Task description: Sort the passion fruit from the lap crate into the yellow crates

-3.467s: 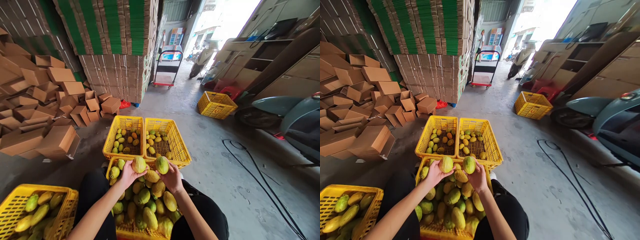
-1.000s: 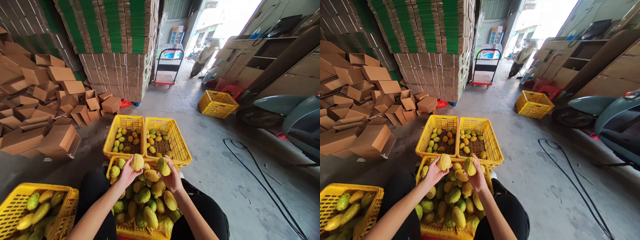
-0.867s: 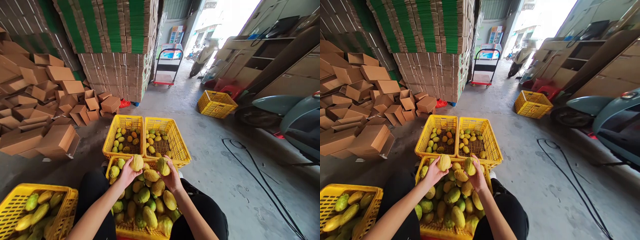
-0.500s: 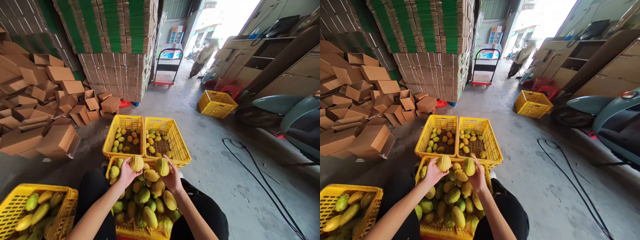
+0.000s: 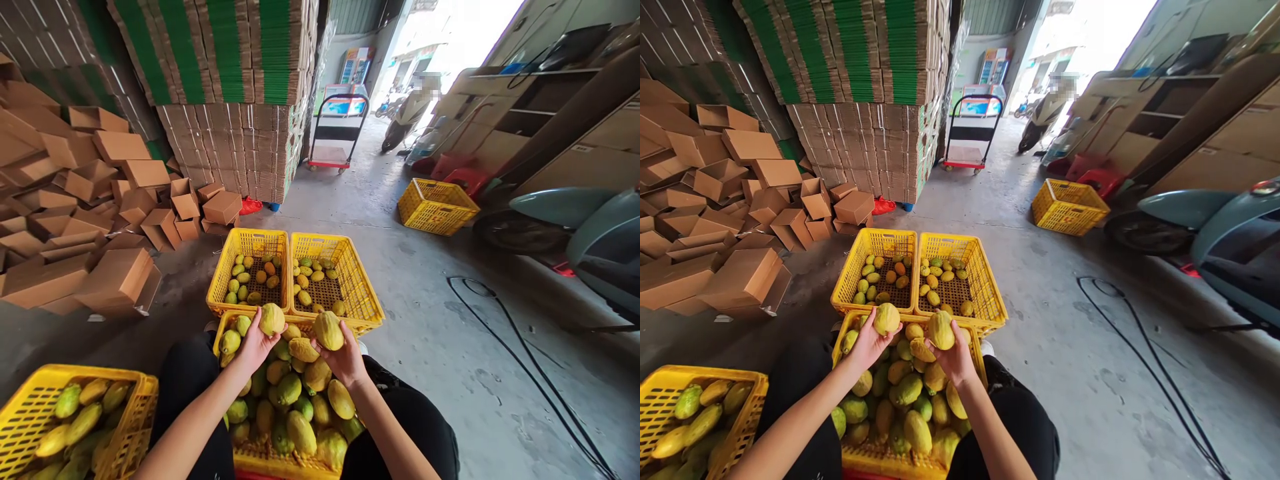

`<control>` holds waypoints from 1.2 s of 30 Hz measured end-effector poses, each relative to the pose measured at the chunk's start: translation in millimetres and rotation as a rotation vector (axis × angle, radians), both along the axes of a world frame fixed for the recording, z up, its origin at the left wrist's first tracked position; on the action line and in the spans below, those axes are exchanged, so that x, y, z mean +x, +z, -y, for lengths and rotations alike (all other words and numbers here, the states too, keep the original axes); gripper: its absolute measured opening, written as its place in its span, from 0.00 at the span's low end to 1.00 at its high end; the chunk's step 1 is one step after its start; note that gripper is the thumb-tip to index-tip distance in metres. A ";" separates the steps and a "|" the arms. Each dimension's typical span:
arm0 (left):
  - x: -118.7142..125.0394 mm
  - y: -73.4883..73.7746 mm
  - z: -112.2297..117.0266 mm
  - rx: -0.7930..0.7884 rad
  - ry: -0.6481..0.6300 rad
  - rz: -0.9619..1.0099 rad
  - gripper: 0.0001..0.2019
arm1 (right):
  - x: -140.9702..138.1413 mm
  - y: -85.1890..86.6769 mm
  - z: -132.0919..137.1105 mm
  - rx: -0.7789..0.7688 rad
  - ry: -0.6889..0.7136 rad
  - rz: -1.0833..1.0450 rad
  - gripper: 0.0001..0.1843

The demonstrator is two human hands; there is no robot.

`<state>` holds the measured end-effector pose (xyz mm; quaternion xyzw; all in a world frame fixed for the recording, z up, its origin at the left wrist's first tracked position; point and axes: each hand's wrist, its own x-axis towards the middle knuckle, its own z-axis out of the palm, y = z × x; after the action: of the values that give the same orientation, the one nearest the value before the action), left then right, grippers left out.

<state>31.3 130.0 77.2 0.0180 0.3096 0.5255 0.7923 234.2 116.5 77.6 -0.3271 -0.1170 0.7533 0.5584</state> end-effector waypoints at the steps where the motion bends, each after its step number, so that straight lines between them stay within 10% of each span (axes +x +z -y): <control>1: 0.0 -0.5 -0.3 -0.015 0.000 -0.002 0.18 | 0.9 -2.3 -0.2 -0.026 -0.002 0.006 0.17; 36: 2.9 4.4 8.0 0.076 -0.118 -0.018 0.15 | 1.7 -3.0 -1.1 -0.057 0.062 0.017 0.16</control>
<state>34.2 122.0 81.6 0.0713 0.2951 0.4889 0.8178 235.9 117.6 74.6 -0.3455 -0.1104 0.7704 0.5244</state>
